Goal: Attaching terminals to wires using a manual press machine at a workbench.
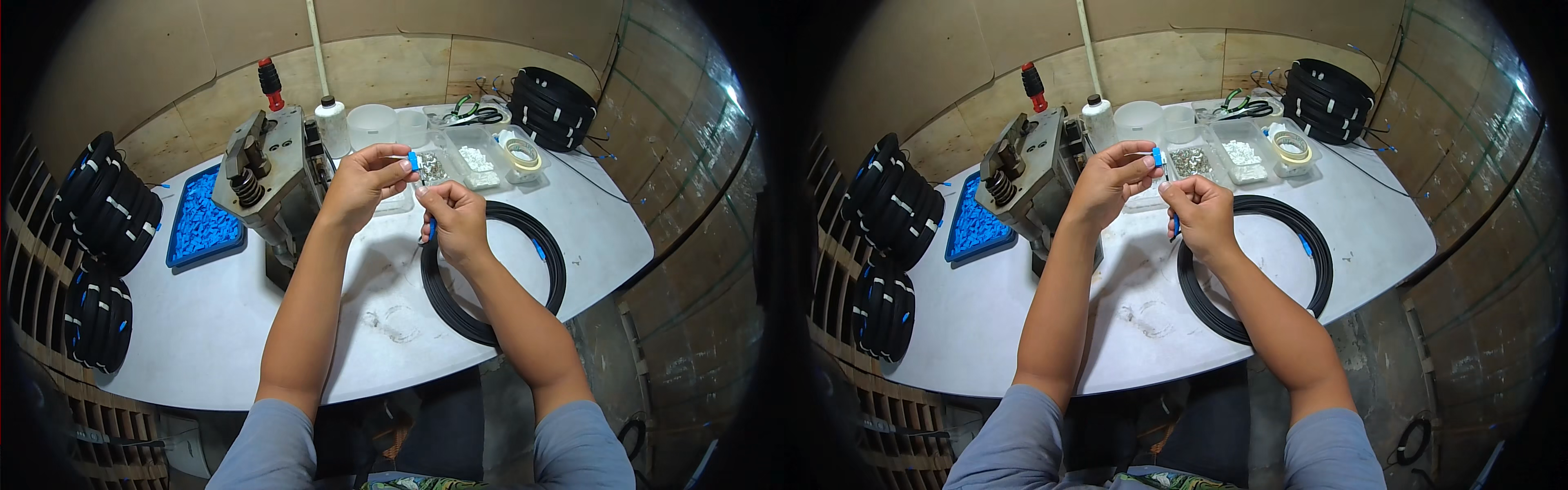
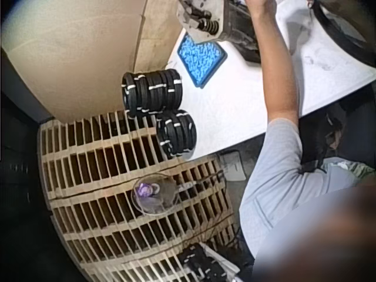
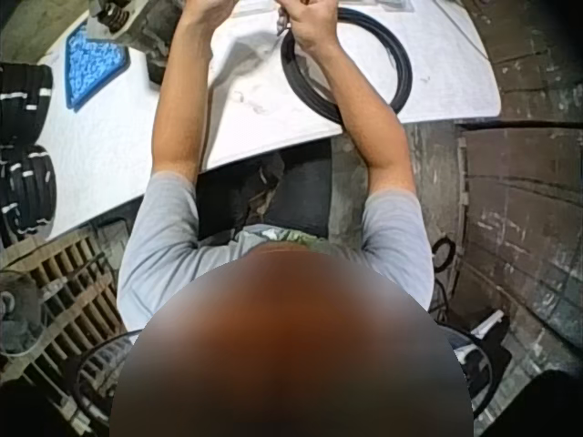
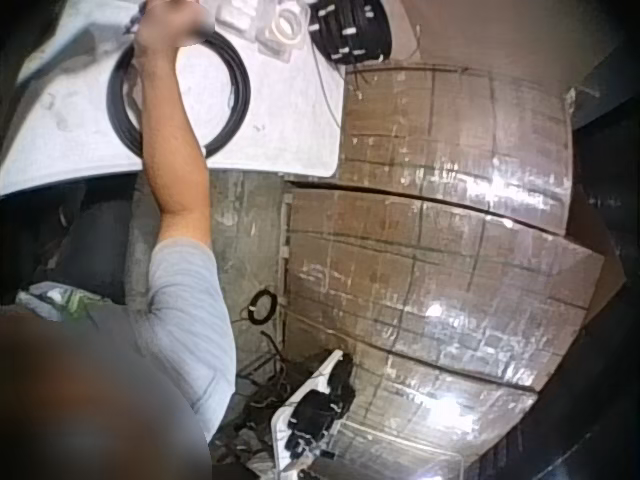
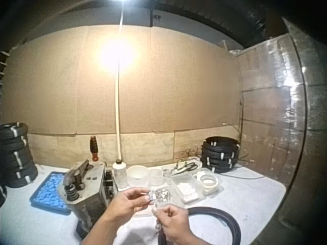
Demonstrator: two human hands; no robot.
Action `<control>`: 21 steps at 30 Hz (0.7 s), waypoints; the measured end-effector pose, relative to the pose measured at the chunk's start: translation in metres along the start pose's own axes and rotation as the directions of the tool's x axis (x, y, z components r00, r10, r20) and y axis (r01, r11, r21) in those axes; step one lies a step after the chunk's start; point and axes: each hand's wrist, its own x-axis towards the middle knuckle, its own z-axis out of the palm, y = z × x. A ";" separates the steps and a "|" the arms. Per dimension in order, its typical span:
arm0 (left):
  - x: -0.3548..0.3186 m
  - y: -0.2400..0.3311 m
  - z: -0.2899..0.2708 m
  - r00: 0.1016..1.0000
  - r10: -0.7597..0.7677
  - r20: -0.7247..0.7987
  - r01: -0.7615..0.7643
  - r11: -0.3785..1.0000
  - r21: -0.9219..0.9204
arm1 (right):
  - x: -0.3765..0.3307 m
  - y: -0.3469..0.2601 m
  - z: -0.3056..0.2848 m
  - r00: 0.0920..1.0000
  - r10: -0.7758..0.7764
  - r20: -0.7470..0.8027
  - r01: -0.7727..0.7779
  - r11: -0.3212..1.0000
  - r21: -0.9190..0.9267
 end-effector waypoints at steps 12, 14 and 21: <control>0.000 0.001 0.001 1.000 0.002 0.011 -0.002 1.000 -0.003 | 0.002 0.003 -0.003 1.000 -0.010 0.011 0.010 1.000 0.009; -0.001 0.001 0.001 1.000 0.005 0.007 -0.005 1.000 -0.001 | 0.002 0.002 -0.001 1.000 -0.015 0.016 0.015 1.000 0.004; -0.001 0.000 0.000 1.000 0.011 0.016 -0.011 1.000 -0.008 | 0.001 0.002 -0.002 1.000 -0.006 0.012 0.006 1.000 0.001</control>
